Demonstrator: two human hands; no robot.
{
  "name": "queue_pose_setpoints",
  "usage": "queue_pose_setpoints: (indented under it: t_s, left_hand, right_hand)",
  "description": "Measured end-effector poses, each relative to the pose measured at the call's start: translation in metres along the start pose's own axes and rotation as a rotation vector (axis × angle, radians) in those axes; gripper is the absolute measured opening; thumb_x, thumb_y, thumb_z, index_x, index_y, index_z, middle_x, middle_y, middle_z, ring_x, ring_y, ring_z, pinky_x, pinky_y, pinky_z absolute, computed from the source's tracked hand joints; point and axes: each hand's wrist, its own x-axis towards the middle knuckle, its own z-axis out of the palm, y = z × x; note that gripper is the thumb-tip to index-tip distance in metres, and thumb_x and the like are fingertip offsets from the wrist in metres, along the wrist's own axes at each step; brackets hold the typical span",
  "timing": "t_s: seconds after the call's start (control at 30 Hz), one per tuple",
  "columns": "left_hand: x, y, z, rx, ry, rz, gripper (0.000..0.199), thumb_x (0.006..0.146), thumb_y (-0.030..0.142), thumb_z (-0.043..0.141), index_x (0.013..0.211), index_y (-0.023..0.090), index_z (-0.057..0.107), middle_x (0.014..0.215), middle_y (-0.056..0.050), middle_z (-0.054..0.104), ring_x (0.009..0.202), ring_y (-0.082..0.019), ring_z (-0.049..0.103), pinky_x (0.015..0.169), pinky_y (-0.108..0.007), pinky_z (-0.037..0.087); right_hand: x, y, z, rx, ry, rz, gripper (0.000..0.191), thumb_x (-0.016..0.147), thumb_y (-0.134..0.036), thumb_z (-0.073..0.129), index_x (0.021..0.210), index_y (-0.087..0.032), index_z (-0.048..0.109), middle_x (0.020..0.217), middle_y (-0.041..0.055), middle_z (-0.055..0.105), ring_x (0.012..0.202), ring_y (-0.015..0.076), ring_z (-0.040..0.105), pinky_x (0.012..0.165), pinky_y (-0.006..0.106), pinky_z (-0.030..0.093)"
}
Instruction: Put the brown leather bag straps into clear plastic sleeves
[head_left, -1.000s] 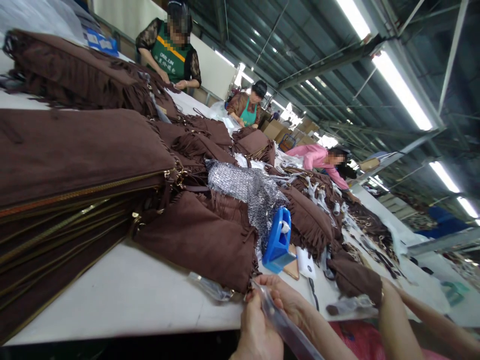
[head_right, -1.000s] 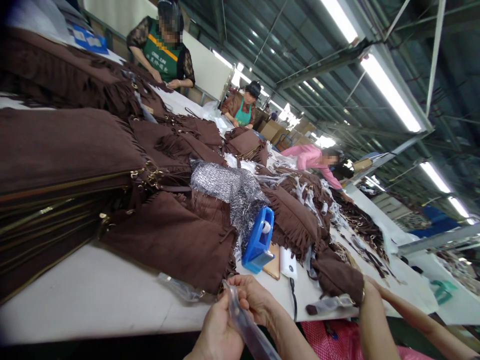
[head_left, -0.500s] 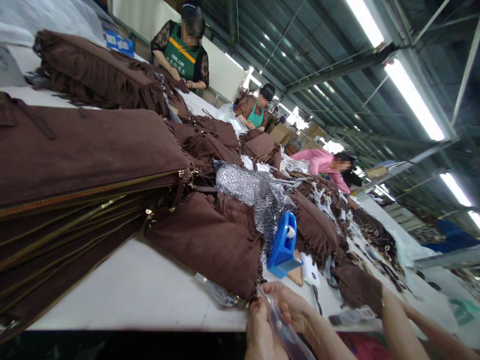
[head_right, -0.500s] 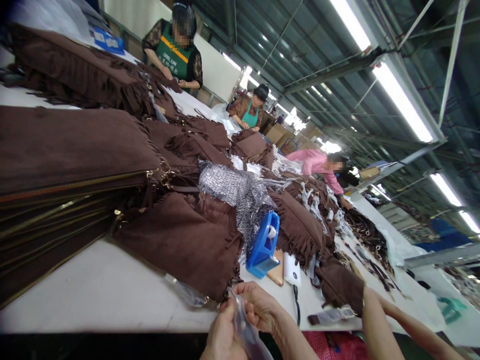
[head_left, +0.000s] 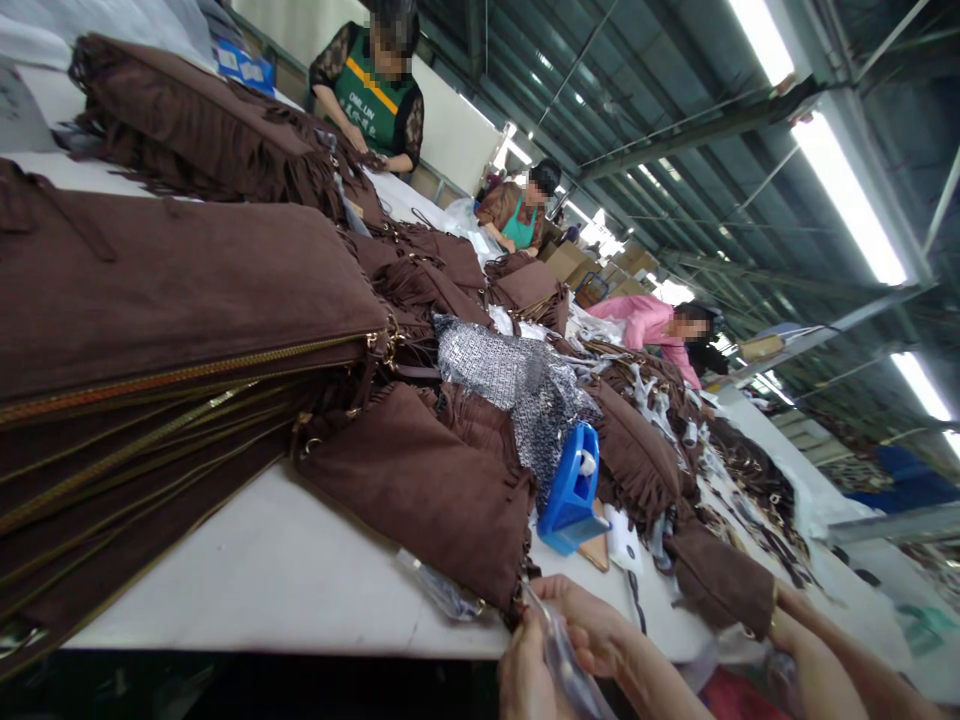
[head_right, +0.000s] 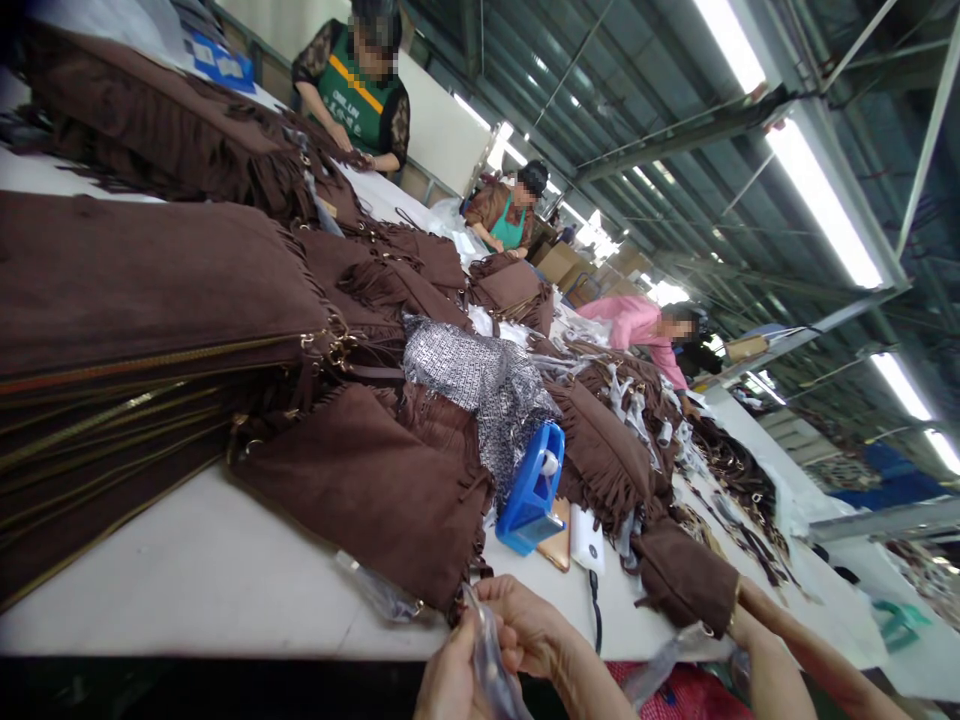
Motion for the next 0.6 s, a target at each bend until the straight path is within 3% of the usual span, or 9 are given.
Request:
queue_pose_setpoints:
  t_s: [0.1, 0.2, 0.33, 0.5, 0.6]
  left_hand:
    - [-0.004, -0.002, 0.0, 0.113, 0.045, 0.108, 0.031, 0.082, 0.033, 0.047, 0.062, 0.011, 0.058, 0.042, -0.006, 0.056, 0.037, -0.014, 0.051, 0.041, -0.022, 0.038]
    - [-0.007, -0.003, 0.0, 0.177, 0.062, 0.178, 0.033, 0.082, 0.036, 0.046, 0.067, 0.01, 0.059, 0.045, -0.006, 0.059, 0.037, -0.014, 0.05, 0.041, -0.022, 0.037]
    - [-0.003, -0.003, -0.007, 0.241, 0.034, 0.223, 0.033, 0.08, 0.039, 0.049, 0.065, 0.012, 0.059, 0.048, -0.006, 0.06, 0.041, -0.015, 0.052, 0.043, -0.023, 0.038]
    - [0.008, -0.001, -0.023, 0.256, 0.031, 0.322, 0.005, 0.07, 0.017, 0.063, 0.066, 0.014, 0.062, 0.061, -0.005, 0.063, 0.063, -0.016, 0.059, 0.059, -0.021, 0.043]
    - [0.011, -0.002, -0.026, 0.17, 0.027, 0.255, 0.006, 0.071, 0.019, 0.063, 0.072, 0.014, 0.062, 0.068, -0.004, 0.064, 0.071, -0.018, 0.061, 0.064, -0.024, 0.045]
  right_hand:
    - [-0.014, -0.012, -0.005, -0.006, 0.018, -0.02, 0.02, 0.056, -0.032, 0.065, 0.061, -0.015, 0.055, 0.034, -0.0055, 0.043, 0.026, 0.0049, 0.034, 0.028, 0.016, 0.015]
    - [-0.025, -0.024, -0.006, -0.039, 0.047, -0.102, 0.032, 0.066, -0.045, 0.059, 0.068, -0.013, 0.058, 0.047, -0.0006, 0.055, 0.035, 0.0068, 0.045, 0.032, 0.016, 0.021]
    - [-0.025, -0.028, 0.006, -0.069, -0.01, -0.136, 0.033, 0.066, -0.043, 0.06, 0.057, -0.012, 0.055, 0.039, -0.0047, 0.044, 0.03, 0.003, 0.032, 0.031, 0.017, 0.018]
    - [-0.017, -0.02, 0.02, 0.042, 0.035, -0.053, 0.022, 0.055, -0.035, 0.056, 0.049, -0.017, 0.046, 0.031, -0.008, 0.035, 0.023, 0.0039, 0.025, 0.024, 0.018, 0.013]
    - [-0.017, -0.016, 0.021, 0.063, 0.055, -0.074, 0.02, 0.054, -0.034, 0.055, 0.05, -0.017, 0.046, 0.035, -0.0088, 0.034, 0.026, 0.0028, 0.026, 0.026, 0.017, 0.014]
